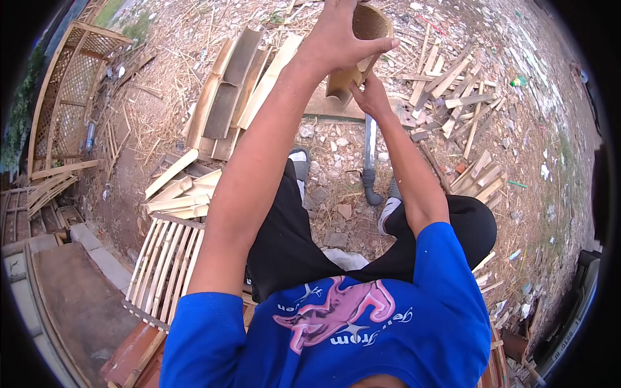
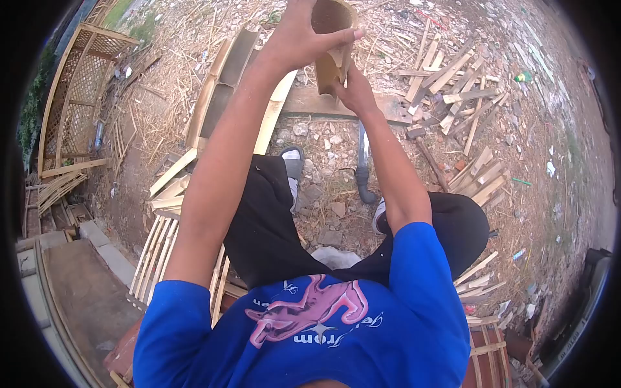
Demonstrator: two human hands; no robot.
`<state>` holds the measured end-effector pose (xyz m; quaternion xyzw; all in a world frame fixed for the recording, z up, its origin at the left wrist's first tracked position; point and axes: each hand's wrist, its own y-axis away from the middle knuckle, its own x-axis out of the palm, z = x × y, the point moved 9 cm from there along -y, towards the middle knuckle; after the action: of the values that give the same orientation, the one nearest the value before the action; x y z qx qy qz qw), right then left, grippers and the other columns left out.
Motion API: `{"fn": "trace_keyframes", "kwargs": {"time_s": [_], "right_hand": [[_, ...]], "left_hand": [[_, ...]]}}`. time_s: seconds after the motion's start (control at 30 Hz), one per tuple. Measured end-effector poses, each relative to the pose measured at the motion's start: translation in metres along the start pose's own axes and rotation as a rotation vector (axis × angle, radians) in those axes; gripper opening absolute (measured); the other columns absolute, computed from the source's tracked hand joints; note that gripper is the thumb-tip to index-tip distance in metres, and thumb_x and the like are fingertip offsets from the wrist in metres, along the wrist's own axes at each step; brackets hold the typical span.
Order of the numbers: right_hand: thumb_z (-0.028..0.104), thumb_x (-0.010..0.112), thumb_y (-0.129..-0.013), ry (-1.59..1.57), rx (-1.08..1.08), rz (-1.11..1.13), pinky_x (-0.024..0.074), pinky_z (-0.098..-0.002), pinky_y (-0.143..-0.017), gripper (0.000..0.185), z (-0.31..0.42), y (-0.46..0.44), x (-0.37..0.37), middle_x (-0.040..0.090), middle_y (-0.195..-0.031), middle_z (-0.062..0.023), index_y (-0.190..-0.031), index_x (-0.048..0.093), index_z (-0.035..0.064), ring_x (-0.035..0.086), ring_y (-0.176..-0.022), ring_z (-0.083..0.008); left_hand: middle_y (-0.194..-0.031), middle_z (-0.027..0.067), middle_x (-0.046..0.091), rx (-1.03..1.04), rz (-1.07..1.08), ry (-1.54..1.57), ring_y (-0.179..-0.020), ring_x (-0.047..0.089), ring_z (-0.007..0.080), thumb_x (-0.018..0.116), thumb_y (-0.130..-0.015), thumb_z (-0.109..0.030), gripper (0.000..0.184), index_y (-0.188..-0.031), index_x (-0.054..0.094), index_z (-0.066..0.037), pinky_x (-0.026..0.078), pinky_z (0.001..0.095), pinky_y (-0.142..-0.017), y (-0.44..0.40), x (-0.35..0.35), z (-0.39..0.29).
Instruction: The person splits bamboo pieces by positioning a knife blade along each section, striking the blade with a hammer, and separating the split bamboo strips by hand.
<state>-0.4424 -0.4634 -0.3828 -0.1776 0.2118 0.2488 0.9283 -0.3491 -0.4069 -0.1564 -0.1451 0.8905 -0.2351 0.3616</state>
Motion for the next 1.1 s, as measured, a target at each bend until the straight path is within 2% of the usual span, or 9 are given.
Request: {"fn": "trace_keyframes", "kwargs": {"time_s": [0.1, 0.13, 0.2, 0.27, 0.37, 0.5, 0.67, 0.8, 1.1], "right_hand": [[0.028, 0.075, -0.081, 0.013, 0.009, 0.066, 0.0485, -0.0442, -0.094, 0.063, 0.004, 0.001, 0.002, 0.064, -0.120, -0.0198, -0.134, 0.048, 0.0068, 0.063, -0.109, -0.0373], [0.028, 0.076, -0.079, 0.048, -0.019, 0.100, 0.0487, -0.0434, -0.094, 0.065, 0.008, 0.000, 0.000, 0.064, -0.121, -0.0189, -0.134, 0.049, 0.0068, 0.063, -0.109, -0.0366], [0.028, 0.082, -0.074, 0.115, 0.003, 0.112, 0.0498, -0.0407, -0.093, 0.071, 0.002, -0.001, -0.003, 0.063, -0.125, -0.0170, -0.134, 0.051, 0.0068, 0.064, -0.108, -0.0323], [0.029, 0.082, -0.073, 0.068, 0.352, 0.098, 0.0506, -0.0399, -0.091, 0.069, -0.035, 0.020, -0.006, 0.064, -0.122, -0.0175, -0.131, 0.053, 0.0055, 0.065, -0.107, -0.0298], [0.034, 0.077, -0.073, -0.072, 0.662, -0.168, 0.0499, -0.0385, -0.090, 0.058, -0.115, 0.086, 0.003, 0.070, -0.103, -0.0211, -0.119, 0.061, 0.0018, 0.067, -0.099, -0.0331], [0.033, 0.074, -0.074, 0.222, 0.979, -0.069, 0.0461, -0.0428, -0.099, 0.067, -0.167, 0.197, 0.045, 0.062, -0.119, -0.0274, -0.127, 0.050, -0.0005, 0.061, -0.113, -0.0392], [0.035, 0.076, -0.074, 0.498, 1.191, 0.148, 0.0415, -0.0497, -0.106, 0.094, -0.176, 0.268, 0.051, 0.053, -0.133, -0.0246, -0.147, 0.025, 0.0049, 0.050, -0.127, -0.0430], [0.032, 0.076, -0.075, 0.504, 1.220, 0.271, 0.0441, -0.0484, -0.105, 0.098, -0.199, 0.282, 0.060, 0.059, -0.127, -0.0222, -0.151, 0.020, 0.0073, 0.057, -0.122, -0.0384], [0.030, 0.076, -0.073, 0.546, 1.177, 0.204, 0.0496, -0.0462, -0.098, 0.075, -0.204, 0.280, 0.074, 0.062, -0.121, -0.0236, -0.133, 0.039, 0.0038, 0.062, -0.113, -0.0387]], "left_hand": [[-0.133, 0.0266, 0.044, -0.158, 0.018, -0.035, -0.122, 0.050, 0.0391, 0.083, -0.070, -0.039, 0.090, -0.139, 0.041, 0.000, 0.044, 0.0441, -0.103, 0.001, -0.004, -0.001], [-0.122, 0.0231, 0.053, -0.107, -0.046, -0.136, -0.115, 0.055, 0.0340, 0.075, -0.082, -0.038, 0.069, -0.132, 0.048, 0.002, 0.047, 0.0407, -0.097, 0.006, -0.016, -0.017], [-0.116, 0.0201, 0.058, -0.117, -0.077, -0.254, -0.111, 0.060, 0.0324, 0.075, -0.078, -0.055, 0.073, -0.125, 0.055, -0.003, 0.051, 0.0414, -0.090, 0.010, -0.021, -0.012], [-0.108, 0.0203, 0.063, -0.189, -0.120, -0.361, -0.102, 0.065, 0.0327, 0.079, -0.065, -0.070, 0.087, -0.119, 0.059, -0.004, 0.055, 0.0424, -0.081, 0.016, -0.026, 0.004], [-0.107, 0.0213, 0.064, -0.240, -0.135, -0.483, -0.098, 0.067, 0.0342, 0.077, -0.067, -0.069, 0.088, -0.117, 0.057, 0.000, 0.054, 0.0438, -0.081, 0.032, -0.041, -0.014], [-0.097, 0.0240, 0.063, -0.352, -0.071, -0.484, -0.093, 0.066, 0.0382, 0.067, -0.075, -0.074, 0.084, -0.105, 0.055, 0.003, 0.054, 0.0486, -0.072, 0.057, -0.047, -0.036], [-0.112, 0.0215, 0.062, -0.320, 0.083, -0.371, -0.095, 0.065, 0.0443, 0.049, -0.100, -0.036, 0.038, -0.121, 0.053, -0.004, 0.051, 0.0531, -0.081, 0.070, -0.049, -0.043], [-0.120, 0.0206, 0.063, -0.361, 0.147, -0.291, -0.105, 0.061, 0.0428, 0.050, -0.098, -0.017, 0.032, -0.128, 0.055, -0.008, 0.048, 0.0477, -0.088, 0.074, -0.053, -0.035], [-0.108, 0.0215, 0.069, -0.385, 0.064, -0.139, -0.086, 0.070, 0.0320, 0.070, -0.086, -0.023, 0.045, -0.126, 0.059, -0.004, 0.053, 0.0402, -0.080, 0.065, -0.058, -0.017]]}}
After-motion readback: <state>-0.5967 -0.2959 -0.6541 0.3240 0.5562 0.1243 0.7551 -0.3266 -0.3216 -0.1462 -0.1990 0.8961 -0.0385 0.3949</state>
